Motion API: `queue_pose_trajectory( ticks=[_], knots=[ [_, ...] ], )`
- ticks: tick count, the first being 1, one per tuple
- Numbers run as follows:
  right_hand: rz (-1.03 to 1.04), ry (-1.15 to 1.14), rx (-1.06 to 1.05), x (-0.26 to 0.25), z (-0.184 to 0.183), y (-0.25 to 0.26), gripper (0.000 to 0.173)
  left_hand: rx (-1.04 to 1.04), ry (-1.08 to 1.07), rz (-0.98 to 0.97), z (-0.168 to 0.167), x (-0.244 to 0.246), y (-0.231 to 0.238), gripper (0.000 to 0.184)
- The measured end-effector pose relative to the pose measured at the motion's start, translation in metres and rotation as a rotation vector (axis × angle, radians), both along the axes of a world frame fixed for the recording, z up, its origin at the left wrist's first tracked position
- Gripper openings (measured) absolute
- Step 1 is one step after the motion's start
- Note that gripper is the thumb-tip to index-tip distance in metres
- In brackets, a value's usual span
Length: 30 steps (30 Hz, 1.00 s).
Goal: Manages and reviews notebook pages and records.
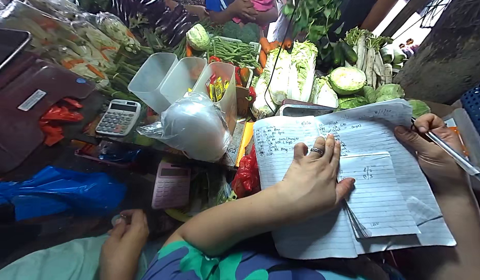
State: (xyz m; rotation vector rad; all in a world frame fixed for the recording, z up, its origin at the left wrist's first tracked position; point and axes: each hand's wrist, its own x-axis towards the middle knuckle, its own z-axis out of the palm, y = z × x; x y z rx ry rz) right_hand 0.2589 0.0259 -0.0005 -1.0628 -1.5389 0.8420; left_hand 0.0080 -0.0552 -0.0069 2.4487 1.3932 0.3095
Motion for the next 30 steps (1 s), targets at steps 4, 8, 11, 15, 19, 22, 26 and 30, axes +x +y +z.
queue_pose_trajectory(
  ticks=[4,8,11,15,19,22,26,30],
  knots=[
    [0.002,-0.005,0.004,0.0,0.0,0.0,0.025,0.022,-0.003,0.003,-0.001,0.0,0.0,0.072],
    [-0.011,0.0,0.001,-0.001,0.001,-0.001,0.027,0.009,0.001,0.003,-0.001,0.001,0.0,0.073],
    [-0.023,0.0,-0.004,-0.001,0.001,0.0,0.026,0.003,0.013,0.005,0.0,0.002,0.001,0.073],
    [-0.018,-0.025,0.001,-0.003,0.004,-0.001,0.028,0.043,-0.003,0.018,-0.004,0.003,0.001,0.072],
    [-0.089,-0.261,0.089,0.0,0.003,-0.003,0.021,0.154,-0.002,0.053,-0.017,0.004,0.0,0.07],
    [-0.227,-0.412,0.125,0.004,0.018,-0.011,0.019,0.257,-0.012,0.071,-0.027,0.005,0.002,0.07],
    [-0.289,-0.622,0.145,0.007,0.047,-0.054,0.02,0.335,-0.002,0.046,-0.029,0.004,0.007,0.074],
    [-0.325,-0.884,0.192,-0.011,0.037,-0.095,0.024,0.355,0.007,0.02,-0.026,0.002,0.007,0.075]
  ],
)
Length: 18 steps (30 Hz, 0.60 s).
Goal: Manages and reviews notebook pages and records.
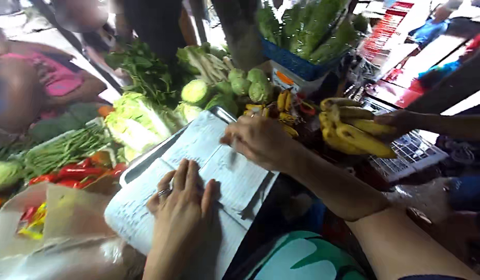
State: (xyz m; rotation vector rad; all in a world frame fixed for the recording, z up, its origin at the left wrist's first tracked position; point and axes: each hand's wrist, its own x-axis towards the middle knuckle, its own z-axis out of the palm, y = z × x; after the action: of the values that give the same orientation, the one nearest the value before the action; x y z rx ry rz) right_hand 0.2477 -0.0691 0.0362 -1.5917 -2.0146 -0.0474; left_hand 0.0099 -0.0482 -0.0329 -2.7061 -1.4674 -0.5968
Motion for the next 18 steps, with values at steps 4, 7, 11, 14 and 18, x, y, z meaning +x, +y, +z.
queue_pose_trajectory(
  ticks=[4,7,11,14,18],
  knots=[
    [-0.104,-0.054,-0.219,-0.017,-0.012,-0.014,0.064,-0.021,0.003,0.0,0.0,-0.002,0.001,0.078],
    [-0.184,-0.031,-0.543,-0.021,-0.001,-0.016,0.062,-0.03,0.016,-0.006,0.002,-0.003,0.0,0.079],
    [-0.219,0.014,-0.476,-0.018,-0.004,-0.034,0.052,-0.032,0.024,-0.003,0.002,-0.004,0.001,0.08],
    [-0.33,0.043,-0.047,-0.001,-0.008,-0.074,0.036,-0.036,0.029,-0.014,0.002,-0.007,0.001,0.08],
    [-0.743,0.003,0.133,0.057,-0.004,-0.124,0.057,-0.089,0.029,-0.03,0.007,-0.005,0.001,0.078]
  ],
)
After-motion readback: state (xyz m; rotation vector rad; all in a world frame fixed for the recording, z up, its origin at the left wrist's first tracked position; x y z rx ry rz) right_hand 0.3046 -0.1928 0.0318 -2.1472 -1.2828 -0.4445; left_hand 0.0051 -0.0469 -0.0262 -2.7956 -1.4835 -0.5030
